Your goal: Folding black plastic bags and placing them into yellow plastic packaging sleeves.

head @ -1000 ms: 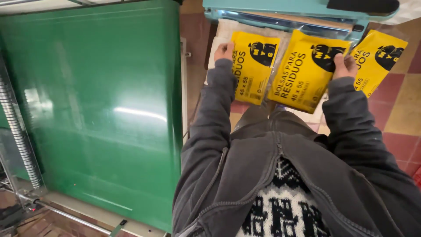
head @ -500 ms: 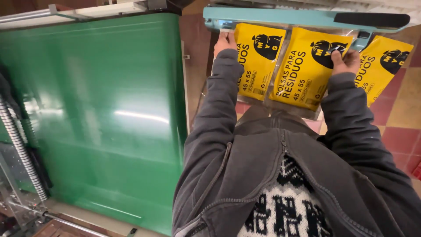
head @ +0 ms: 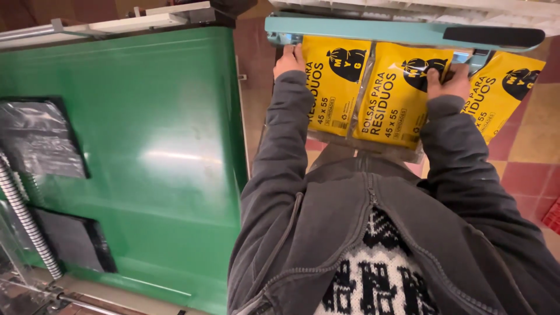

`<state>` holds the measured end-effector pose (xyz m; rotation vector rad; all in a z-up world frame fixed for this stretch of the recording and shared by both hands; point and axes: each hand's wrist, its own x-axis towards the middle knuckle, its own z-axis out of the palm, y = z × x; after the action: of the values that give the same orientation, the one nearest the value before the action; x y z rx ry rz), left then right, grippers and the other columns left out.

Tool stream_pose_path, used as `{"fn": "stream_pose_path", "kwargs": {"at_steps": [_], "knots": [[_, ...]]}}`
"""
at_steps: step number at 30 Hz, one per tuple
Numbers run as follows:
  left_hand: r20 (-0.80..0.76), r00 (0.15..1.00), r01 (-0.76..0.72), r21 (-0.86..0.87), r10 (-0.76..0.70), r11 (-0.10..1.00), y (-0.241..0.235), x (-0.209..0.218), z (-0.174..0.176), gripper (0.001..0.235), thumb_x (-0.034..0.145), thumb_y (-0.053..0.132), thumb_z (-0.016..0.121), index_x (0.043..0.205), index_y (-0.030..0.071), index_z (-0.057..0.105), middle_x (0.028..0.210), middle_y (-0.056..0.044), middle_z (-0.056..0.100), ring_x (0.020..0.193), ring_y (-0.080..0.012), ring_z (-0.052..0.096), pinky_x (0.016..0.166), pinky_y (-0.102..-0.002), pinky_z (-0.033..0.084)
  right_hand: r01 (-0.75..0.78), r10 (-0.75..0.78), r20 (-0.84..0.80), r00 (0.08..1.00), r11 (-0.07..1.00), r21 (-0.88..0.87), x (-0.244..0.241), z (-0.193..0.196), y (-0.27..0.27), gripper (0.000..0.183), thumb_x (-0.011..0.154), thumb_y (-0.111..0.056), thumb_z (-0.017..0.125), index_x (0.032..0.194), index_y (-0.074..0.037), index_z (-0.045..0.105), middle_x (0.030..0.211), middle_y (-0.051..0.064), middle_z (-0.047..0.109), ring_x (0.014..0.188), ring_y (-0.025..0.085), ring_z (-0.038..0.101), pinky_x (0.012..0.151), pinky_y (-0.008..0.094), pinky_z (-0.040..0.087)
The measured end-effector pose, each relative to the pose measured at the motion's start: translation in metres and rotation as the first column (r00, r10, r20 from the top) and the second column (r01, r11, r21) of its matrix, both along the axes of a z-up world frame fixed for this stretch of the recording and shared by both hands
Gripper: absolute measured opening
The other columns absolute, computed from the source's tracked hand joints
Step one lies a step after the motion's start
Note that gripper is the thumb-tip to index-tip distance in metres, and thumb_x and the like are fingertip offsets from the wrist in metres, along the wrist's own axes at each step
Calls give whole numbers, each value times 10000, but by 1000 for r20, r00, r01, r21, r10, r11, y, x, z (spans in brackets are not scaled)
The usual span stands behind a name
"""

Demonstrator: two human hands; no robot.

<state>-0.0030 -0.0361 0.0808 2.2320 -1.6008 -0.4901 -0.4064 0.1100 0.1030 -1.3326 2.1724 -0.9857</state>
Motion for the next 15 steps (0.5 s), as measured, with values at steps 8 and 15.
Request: {"fn": "stream_pose_path", "kwargs": {"at_steps": [8, 15], "knots": [[34, 999, 22, -75, -19, 997, 19, -7, 22, 385, 1065, 526, 514, 1217, 182, 594, 1097, -97, 767, 992, -367, 727, 836, -508, 583, -287, 246, -600, 761, 958, 29, 39, 65, 2, 666, 917, -332, 750, 1402, 71, 536, 1404, 292, 480, 1354, 473, 437, 1203, 605, 335], [263, 790, 560, 60, -554, 827, 83, -87, 123, 898, 804, 696, 677, 1531, 239, 413, 1656, -70, 276, 1555, -400, 132, 1136, -817, 137, -700, 653, -526, 544, 699, 144, 99, 108, -22, 851, 895, -618, 728, 1538, -87, 560, 1605, 227, 448, 1531, 457, 322, 1232, 671, 191]]}}
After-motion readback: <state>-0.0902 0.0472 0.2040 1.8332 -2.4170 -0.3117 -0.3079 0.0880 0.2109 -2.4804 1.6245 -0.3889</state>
